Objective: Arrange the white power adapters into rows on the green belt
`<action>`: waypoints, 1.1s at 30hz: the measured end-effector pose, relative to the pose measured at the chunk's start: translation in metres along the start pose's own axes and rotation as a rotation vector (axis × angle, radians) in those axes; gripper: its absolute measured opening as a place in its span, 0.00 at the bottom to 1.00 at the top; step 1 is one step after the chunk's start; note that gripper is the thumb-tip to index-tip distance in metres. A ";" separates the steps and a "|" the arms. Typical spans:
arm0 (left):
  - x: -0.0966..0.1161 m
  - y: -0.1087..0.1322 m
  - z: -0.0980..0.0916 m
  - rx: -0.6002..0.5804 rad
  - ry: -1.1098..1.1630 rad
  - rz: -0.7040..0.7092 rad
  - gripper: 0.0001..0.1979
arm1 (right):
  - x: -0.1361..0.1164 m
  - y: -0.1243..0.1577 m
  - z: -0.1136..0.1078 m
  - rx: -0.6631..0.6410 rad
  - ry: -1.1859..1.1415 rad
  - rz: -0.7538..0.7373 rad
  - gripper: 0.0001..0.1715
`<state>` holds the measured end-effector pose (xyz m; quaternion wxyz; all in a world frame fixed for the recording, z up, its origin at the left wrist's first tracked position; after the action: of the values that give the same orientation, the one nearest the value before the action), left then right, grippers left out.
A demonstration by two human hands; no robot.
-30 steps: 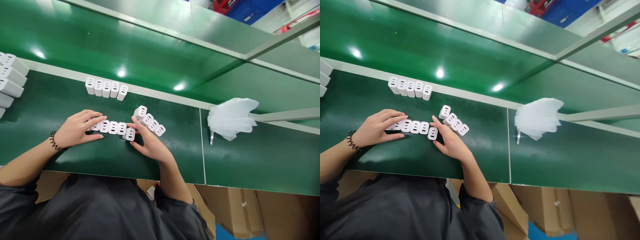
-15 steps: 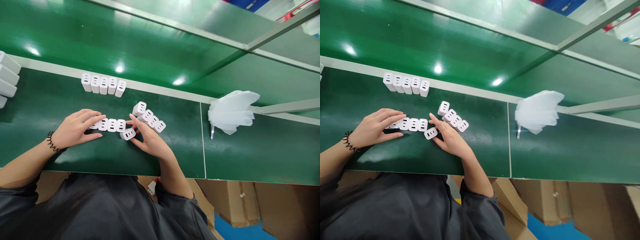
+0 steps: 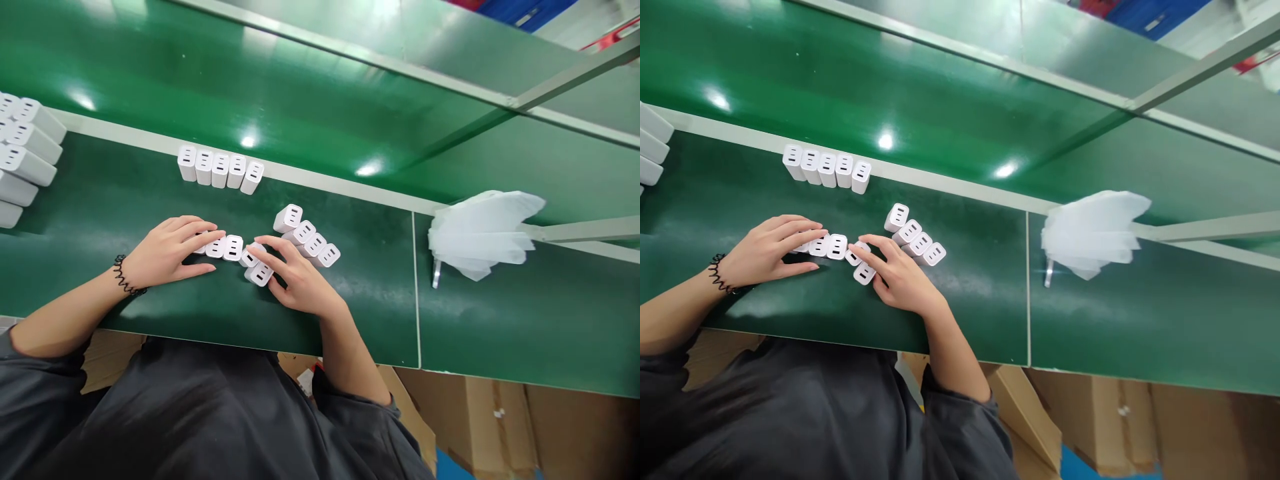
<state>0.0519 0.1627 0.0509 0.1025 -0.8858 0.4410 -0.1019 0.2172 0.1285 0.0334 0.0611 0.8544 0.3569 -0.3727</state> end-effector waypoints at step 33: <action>0.051 -0.003 -0.009 0.192 -0.186 0.086 0.13 | -0.012 0.007 0.002 -0.122 -0.127 -0.007 0.34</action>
<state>0.0822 0.1229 0.0651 0.2315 -0.8578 0.4553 -0.0568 0.2146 0.1158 0.0390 0.1343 0.8226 0.3773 -0.4036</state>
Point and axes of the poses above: each hand's wrist, its own y-axis away from the middle knuckle, its own z-axis out of the palm, x = y × z, the point moved 10 cm from there along -y, towards the middle knuckle, and after that the axes turned 11 degrees about -y, right-handed, at the moved point
